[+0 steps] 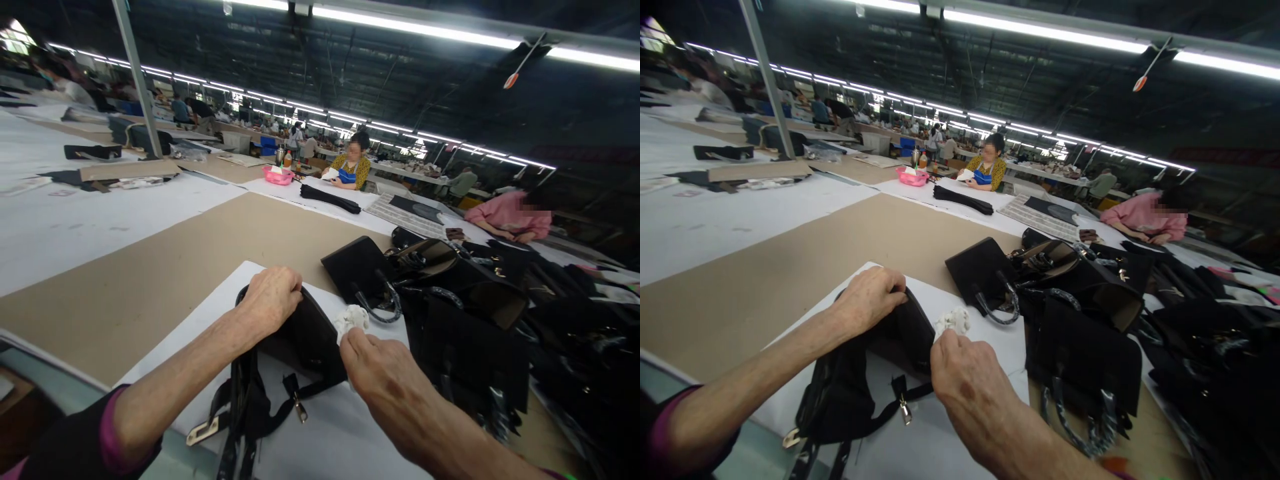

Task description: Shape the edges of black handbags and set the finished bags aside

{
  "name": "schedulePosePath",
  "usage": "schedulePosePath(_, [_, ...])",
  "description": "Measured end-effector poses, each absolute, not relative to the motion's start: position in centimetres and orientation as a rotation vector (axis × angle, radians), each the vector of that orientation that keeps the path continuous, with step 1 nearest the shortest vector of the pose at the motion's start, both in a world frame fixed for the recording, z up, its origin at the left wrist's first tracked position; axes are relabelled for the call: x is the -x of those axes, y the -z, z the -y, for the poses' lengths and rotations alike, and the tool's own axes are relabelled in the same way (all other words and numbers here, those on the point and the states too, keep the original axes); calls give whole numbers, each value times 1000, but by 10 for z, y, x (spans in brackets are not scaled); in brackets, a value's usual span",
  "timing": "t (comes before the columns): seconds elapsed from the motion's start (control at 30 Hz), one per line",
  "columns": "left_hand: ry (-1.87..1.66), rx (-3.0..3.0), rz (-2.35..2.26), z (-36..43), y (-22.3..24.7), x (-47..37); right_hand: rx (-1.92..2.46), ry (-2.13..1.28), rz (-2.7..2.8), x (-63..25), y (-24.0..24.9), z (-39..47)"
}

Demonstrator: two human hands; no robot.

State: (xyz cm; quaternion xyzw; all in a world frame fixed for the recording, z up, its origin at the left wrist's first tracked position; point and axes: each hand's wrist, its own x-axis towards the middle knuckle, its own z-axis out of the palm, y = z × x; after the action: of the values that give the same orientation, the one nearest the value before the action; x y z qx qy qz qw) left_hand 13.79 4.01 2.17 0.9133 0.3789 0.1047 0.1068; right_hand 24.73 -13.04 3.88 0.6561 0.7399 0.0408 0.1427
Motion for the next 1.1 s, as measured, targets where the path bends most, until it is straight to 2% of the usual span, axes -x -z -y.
schedulePosePath(0.87, [-210,-2718,-1074,-31,-27,-140,-1770,-248,-2241,-249,-31,156])
schedulePosePath(1.1, [-238,-2718,-1116,-37,-28,-140,-1883,-112,-2278,-259,-2,170])
